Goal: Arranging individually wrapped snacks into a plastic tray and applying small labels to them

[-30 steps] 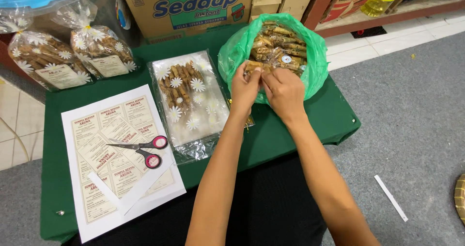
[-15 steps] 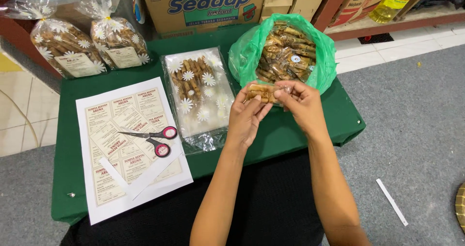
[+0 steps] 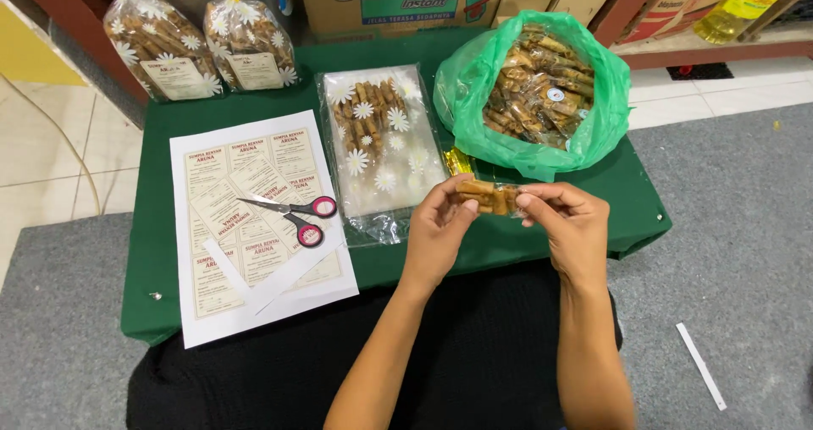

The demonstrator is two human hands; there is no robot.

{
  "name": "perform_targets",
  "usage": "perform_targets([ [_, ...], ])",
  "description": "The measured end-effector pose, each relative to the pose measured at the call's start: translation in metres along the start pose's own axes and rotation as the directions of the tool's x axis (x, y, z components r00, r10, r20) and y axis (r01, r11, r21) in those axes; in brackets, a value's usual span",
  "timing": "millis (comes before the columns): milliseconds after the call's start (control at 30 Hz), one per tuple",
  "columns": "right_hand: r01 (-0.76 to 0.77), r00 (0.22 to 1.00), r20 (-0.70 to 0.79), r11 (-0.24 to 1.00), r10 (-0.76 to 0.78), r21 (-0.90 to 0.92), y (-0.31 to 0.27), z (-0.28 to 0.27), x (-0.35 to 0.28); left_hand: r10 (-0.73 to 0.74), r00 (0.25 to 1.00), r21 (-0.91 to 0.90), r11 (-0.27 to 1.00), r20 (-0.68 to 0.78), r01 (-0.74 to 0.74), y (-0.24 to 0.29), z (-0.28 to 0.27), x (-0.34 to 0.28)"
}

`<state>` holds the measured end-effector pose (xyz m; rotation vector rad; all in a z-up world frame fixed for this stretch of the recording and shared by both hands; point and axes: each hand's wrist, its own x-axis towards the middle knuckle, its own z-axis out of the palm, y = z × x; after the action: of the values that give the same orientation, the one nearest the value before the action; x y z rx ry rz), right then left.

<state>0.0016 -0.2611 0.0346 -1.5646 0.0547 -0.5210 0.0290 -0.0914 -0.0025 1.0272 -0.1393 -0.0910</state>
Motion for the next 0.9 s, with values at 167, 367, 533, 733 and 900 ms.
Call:
perform_targets([
  [167, -0.033, 0.999, -0.016, 0.999, 0.034, 0.019, 0.013, -0.004, -0.018, 0.267, 0.962, 0.516, 0.817, 0.056, -0.257, 0.07, -0.015, -0.022],
  [367, -0.074, 0.996, 0.048, 0.992, 0.079, -0.101, 0.021, 0.019, -0.05, 0.52, 0.825, 0.826, 0.349, 0.223, -0.443, 0.093, -0.058, -0.031],
  [533, 0.159, 0.981, 0.153, 0.945, -0.119, -0.284, 0.009, 0.044, -0.062, 0.44, 0.844, 0.908, 0.13, 0.308, -0.399, 0.081, -0.081, -0.042],
  [733, 0.518, 0.855, 0.228, 0.8, -0.467, -0.304, 0.005, 0.064, -0.062, 0.342, 0.857, 0.921, -0.089, 0.385, -0.379, 0.068, -0.086, -0.039],
  [900, 0.682, 0.73, 0.293, 0.628, -0.618, -0.374, 0.021, 0.077, -0.056, 0.322, 0.874, 0.924, -0.002, 0.363, -0.383, 0.066, -0.085, -0.035],
])
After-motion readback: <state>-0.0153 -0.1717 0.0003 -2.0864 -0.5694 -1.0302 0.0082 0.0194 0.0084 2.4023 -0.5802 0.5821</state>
